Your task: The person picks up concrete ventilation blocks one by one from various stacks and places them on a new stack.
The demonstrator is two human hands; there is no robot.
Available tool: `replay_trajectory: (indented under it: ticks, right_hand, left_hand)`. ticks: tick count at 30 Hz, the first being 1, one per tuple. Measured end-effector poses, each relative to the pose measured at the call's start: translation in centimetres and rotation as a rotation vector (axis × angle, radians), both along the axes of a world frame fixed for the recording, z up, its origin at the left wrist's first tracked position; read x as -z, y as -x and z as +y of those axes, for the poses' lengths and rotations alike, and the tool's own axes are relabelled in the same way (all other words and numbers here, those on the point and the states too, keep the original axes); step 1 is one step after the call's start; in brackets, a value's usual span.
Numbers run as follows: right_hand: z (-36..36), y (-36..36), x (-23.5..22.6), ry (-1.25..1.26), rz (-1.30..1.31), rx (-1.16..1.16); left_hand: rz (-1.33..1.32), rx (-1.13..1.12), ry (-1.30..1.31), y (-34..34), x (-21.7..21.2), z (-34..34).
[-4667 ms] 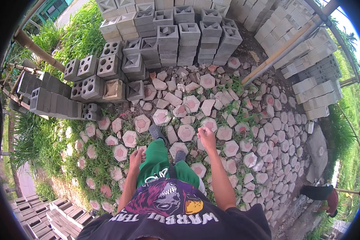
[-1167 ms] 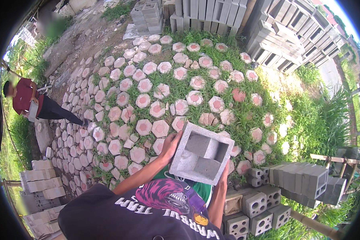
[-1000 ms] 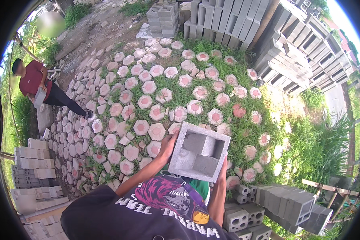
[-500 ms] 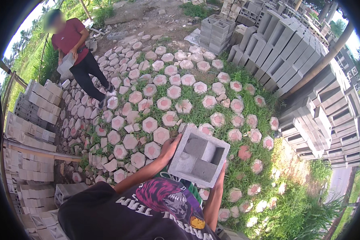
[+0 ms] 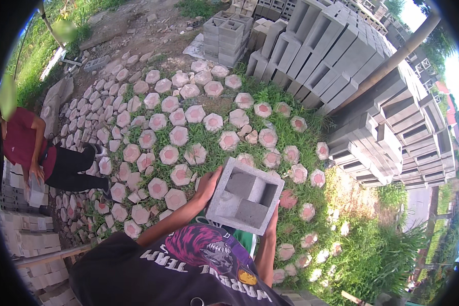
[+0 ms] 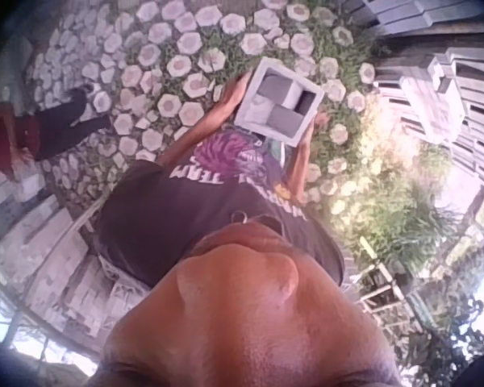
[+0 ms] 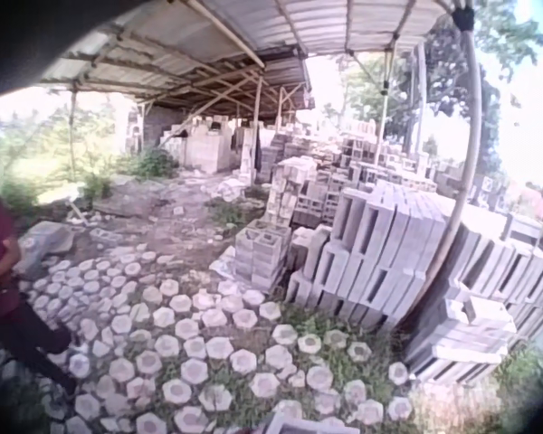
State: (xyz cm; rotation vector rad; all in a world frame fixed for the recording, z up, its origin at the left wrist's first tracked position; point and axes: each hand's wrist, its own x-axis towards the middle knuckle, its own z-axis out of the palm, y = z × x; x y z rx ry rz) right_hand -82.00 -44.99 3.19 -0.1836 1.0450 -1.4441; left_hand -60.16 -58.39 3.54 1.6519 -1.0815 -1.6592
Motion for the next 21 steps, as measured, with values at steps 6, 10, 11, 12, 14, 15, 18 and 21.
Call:
replay_trajectory:
  ticks: [6,10,11,12,14,15,18,21]
  right_hand:
    - [-7.2,3.8,1.4,-0.030,-0.017,0.032]
    - [-13.4,7.0,0.1,-0.038,0.053,-0.037]
    - [-15.3,7.9,-0.7,-0.052,0.031,-0.059]
    - [-17.2,8.7,-2.1,-0.101,0.032,-0.148]
    - [-20.5,10.4,-0.9,-0.043,0.041,-0.180]
    - [-22.1,11.5,-0.8,-0.013,0.055,-0.191]
    - [-27.0,14.3,-1.8,0.041,0.020,-0.257]
    - [-30.5,17.0,-2.1,0.018,0.028,-0.336]
  left_hand:
    - [-0.030,-0.040,0.016,3.5,-2.2,-7.2]
    - [0.065,-0.121,-0.020,6.3,-2.6,-11.3]
    - [0.068,-0.125,-0.016,7.0,-2.5,-12.9]
    - [0.051,-0.153,0.019,7.4,-2.3,-14.0]
    - [0.072,-0.277,0.084,9.0,-2.8,-15.8]
    - [0.055,-0.259,0.047,9.8,-3.5,-16.8]
    - [0.144,-0.308,0.045,12.0,-5.3,-19.7]
    - [0.133,-0.395,0.039,13.9,-4.8,-21.9]
